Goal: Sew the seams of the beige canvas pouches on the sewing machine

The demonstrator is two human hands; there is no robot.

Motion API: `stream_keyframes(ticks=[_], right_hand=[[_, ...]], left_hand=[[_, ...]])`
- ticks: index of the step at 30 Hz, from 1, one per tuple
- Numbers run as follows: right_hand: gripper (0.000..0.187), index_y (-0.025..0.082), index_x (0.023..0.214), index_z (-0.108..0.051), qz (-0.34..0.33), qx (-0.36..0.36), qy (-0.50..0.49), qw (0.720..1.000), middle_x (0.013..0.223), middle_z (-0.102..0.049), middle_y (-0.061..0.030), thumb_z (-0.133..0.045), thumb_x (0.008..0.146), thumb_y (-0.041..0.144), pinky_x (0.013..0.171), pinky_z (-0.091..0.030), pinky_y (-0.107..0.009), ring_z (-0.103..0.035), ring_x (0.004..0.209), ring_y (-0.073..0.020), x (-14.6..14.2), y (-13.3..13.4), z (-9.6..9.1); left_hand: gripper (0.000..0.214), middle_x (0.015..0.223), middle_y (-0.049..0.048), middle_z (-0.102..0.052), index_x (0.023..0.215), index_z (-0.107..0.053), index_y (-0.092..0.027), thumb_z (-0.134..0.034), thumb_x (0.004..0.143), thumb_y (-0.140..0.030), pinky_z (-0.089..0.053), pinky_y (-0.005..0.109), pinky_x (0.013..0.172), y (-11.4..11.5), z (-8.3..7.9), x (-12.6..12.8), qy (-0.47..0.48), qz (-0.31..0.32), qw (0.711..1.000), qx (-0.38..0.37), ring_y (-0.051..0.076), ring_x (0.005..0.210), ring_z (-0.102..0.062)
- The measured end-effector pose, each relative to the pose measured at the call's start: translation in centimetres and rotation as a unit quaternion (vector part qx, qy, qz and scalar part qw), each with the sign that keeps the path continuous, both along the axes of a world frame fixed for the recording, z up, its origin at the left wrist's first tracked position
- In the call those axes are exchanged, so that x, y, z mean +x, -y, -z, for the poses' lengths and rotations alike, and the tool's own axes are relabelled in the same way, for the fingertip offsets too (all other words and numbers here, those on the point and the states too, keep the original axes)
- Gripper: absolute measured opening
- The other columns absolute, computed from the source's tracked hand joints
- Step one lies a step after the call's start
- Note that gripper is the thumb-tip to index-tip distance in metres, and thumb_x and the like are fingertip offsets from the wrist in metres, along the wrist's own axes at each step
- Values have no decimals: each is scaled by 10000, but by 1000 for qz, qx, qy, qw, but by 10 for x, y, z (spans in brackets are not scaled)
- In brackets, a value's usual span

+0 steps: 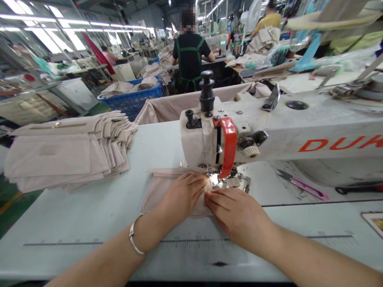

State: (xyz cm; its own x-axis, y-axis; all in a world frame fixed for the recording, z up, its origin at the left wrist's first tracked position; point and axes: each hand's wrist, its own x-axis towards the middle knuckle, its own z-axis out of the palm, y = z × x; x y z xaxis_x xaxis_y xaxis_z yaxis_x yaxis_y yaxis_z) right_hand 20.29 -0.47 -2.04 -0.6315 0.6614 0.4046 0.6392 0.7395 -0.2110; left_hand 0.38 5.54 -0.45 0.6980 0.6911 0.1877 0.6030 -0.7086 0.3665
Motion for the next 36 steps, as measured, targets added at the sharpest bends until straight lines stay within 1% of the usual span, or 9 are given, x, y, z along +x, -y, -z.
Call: stream_keyframes(ticks=[3, 6, 10, 12, 14, 19, 21, 27, 36], right_hand=[[406, 208, 1233, -594, -18, -78, -2, 997, 1220, -645, -57, -516, 850, 98, 991, -415, -396, -547, 1158, -211, 18, -1, -23], [569, 280, 1274, -552, -9, -149, 20, 989, 1229, -623, -28, -489, 772, 21, 985, -403, -409, -532, 1166, -207, 46, -7, -42], [349, 244, 1150, -597, 82, -126, 25, 988, 1114, -625, -65, -591, 830, 104, 882, -451, -401, -558, 1042, -243, 60, -25, -30], [200, 181, 1041, -605, 182, -87, 0, 979, 999, -626, -89, -649, 849, 218, 793, -472, -381, -573, 925, -250, 54, -31, -17], [127, 163, 920, -607, 210, -44, -11, 977, 904, -616, -91, -620, 885, 284, 737, -466, -369, -568, 850, -245, 44, -31, -9], [158, 186, 1015, -636, -56, -54, -36, 996, 963, -638, -68, -497, 953, 229, 802, -455, -357, -562, 915, -207, 28, -7, -13], [175, 187, 1070, -625, -100, -82, -39, 991, 1015, -648, -61, -499, 952, 213, 839, -455, -369, -565, 974, -206, 27, 0, -14], [164, 181, 1047, -629, -86, -89, -45, 991, 1026, -663, -44, -510, 935, 183, 869, -459, -391, -573, 1013, -209, 23, -1, -10], [263, 171, 1146, -627, -47, -73, -12, 996, 1047, -676, -67, -503, 914, 168, 796, -483, -398, -592, 1013, -234, 21, -6, -11]], left_hand=[[337, 1342, 81, -553, 1284, -535, -181, -499, 975, -310, -384, 402, 1101, 5, -7, -6, -16, 10, 999, -35, 219, 1252, -493], [653, 1432, 90, -464, 1371, -456, -190, -680, 836, -491, -348, 438, 1140, 17, -12, -14, -31, 41, 997, -62, 267, 1337, -402], [356, 1388, 61, -512, 1308, -519, -197, -486, 955, -229, -352, 383, 1148, 31, -11, -16, -7, 65, 995, -69, 202, 1307, -445], [369, 1346, 69, -543, 1275, -535, -181, -453, 919, -129, -374, 382, 1134, 34, -10, -12, 12, 42, 997, -64, 202, 1270, -476], [412, 1306, 83, -557, 1268, -526, -171, -509, 862, -105, -415, 411, 1095, 35, -9, -6, 7, 16, 999, -41, 233, 1224, -500], [309, 1206, 65, -576, 1247, -520, -179, -463, 947, -132, -487, 380, 1003, 34, -5, 2, 10, 38, 998, 46, 208, 1126, -533], [316, 1221, 67, -562, 1268, -501, -145, -434, 960, -115, -458, 350, 1049, 33, -1, 1, -12, 69, 996, 60, 195, 1164, -509], [356, 1271, 77, -528, 1298, -471, -109, -505, 945, -143, -395, 375, 1127, 25, 5, -1, -91, 104, 988, 62, 224, 1244, -454], [255, 1189, 77, -593, 1218, -524, -112, -435, 979, -113, -456, 369, 1075, 8, 8, -5, -48, 125, 984, 122, 204, 1186, -526]])
